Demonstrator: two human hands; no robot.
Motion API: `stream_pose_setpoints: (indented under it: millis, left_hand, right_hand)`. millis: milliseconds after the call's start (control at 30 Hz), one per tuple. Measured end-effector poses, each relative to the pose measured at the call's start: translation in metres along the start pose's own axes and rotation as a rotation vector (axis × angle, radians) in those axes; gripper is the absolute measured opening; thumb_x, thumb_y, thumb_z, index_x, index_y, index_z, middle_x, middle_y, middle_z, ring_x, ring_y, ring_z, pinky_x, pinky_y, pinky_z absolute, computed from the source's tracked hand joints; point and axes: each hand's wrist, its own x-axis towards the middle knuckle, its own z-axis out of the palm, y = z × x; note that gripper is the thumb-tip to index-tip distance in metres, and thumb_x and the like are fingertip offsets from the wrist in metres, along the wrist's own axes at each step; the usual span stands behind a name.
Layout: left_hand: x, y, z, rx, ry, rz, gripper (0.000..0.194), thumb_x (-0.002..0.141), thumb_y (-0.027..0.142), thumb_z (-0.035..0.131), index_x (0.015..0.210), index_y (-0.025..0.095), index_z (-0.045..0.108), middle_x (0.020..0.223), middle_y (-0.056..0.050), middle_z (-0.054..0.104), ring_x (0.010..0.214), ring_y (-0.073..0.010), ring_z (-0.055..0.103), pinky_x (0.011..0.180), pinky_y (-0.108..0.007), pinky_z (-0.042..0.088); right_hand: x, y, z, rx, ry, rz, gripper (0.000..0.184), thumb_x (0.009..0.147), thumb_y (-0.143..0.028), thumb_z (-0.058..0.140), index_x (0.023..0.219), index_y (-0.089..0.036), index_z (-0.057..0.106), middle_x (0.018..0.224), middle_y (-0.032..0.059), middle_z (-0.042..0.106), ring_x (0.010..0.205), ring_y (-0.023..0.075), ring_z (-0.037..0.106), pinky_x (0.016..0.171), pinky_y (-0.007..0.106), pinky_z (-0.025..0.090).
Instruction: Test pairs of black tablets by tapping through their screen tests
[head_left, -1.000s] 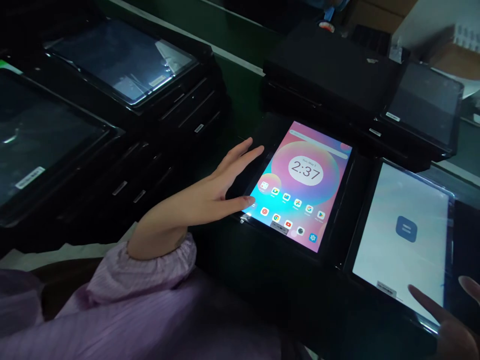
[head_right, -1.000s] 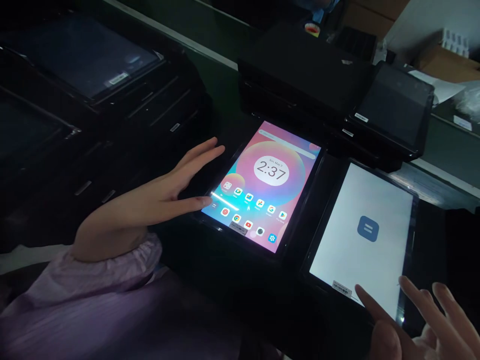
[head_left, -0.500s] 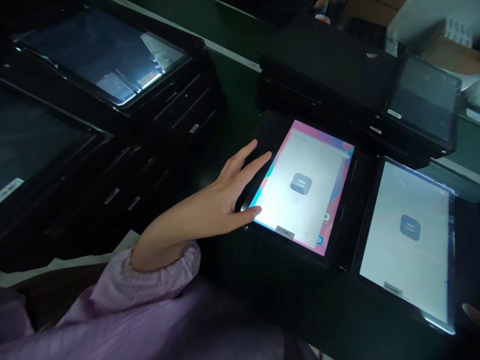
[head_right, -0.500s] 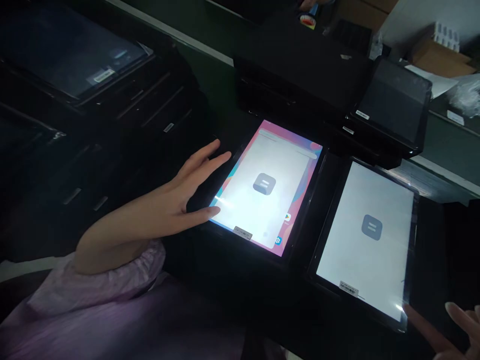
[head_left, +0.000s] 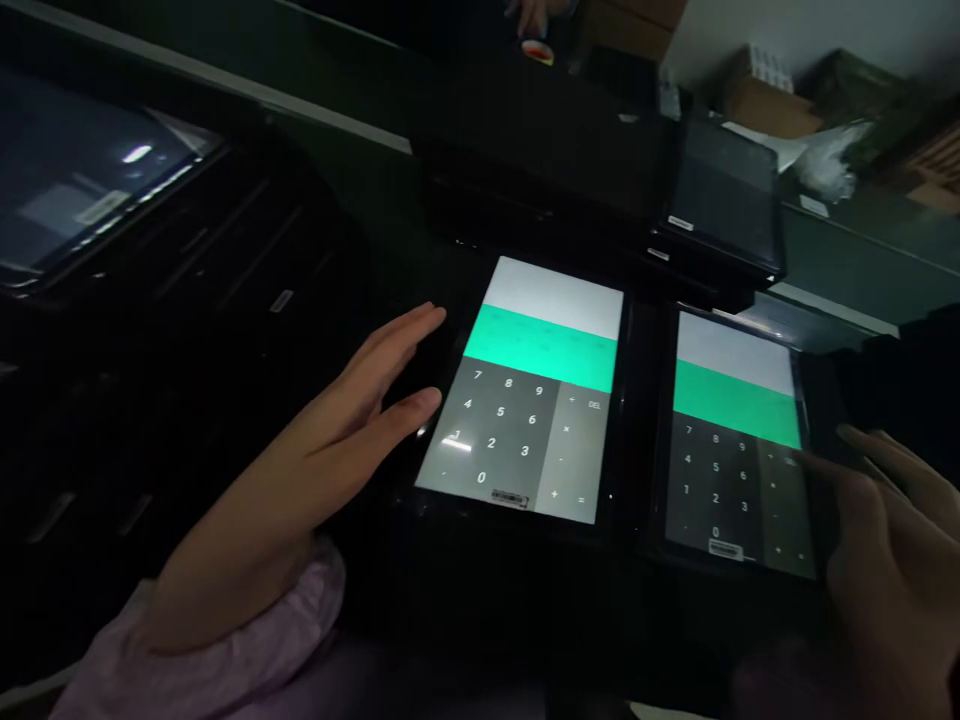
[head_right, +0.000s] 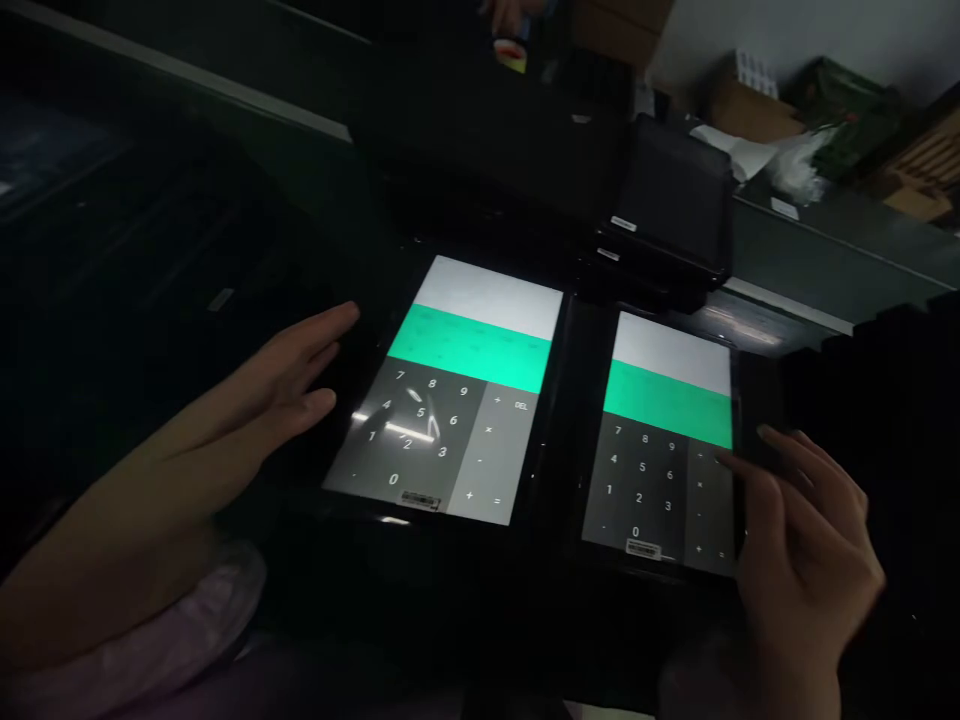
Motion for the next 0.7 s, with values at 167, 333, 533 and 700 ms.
stream_pose_setpoints:
  millis: [167, 333, 533, 700]
  left_hand:
    - [0.010, 0.013, 0.026, 0.030, 0.150, 0.113, 0.060, 0.110, 0.059, 0.050, 0.166, 0.038, 0.049, 0.185, 0.003, 0.036, 0.171, -0.0351, 0.030, 0.136, -0.053, 0.037]
    - [0.012, 0.014, 0.035, -0.030, 0.233, 0.061, 0.055, 0.109, 0.058, 0.049, 0.161, 0.042, 0.055, 0.174, 0.005, 0.052, 0.157, -0.0344, 0.055, 0.132, -0.055, 0.046]
    - [0.011, 0.013, 0.036, -0.026, 0.283, 0.046, 0.054, 0.107, 0.060, 0.052, 0.158, 0.045, 0.060, 0.170, 0.006, 0.057, 0.155, -0.0366, 0.055, 0.130, -0.058, 0.048]
    - [0.013, 0.010, 0.036, -0.015, 0.286, 0.059, 0.052, 0.107, 0.057, 0.052, 0.157, 0.047, 0.060, 0.170, 0.010, 0.057, 0.154, -0.0374, 0.057, 0.130, -0.059, 0.048]
  right_hand:
    - [0.030, 0.018, 0.009, -0.059, -0.111, -0.023, 0.038, 0.106, -0.057, 0.063, 0.100, -0.031, 0.089, 0.134, 0.0076, 0.079, 0.142, 0.0422, 0.064, 0.108, 0.068, 0.054]
    - [0.030, 0.016, 0.017, -0.089, -0.127, -0.085, 0.042, 0.109, -0.060, 0.056, 0.103, -0.033, 0.088, 0.147, 0.0049, 0.073, 0.154, 0.0444, 0.052, 0.112, 0.074, 0.052]
    - [0.026, 0.019, 0.014, -0.167, -0.019, 0.016, 0.048, 0.109, -0.061, 0.055, 0.101, -0.027, 0.089, 0.140, 0.0095, 0.076, 0.150, 0.0485, 0.055, 0.108, 0.079, 0.053]
    - [0.031, 0.012, 0.015, -0.153, -0.113, -0.086, 0.044, 0.111, -0.056, 0.056, 0.105, -0.028, 0.089, 0.151, 0.0087, 0.070, 0.155, 0.0476, 0.049, 0.113, 0.077, 0.053]
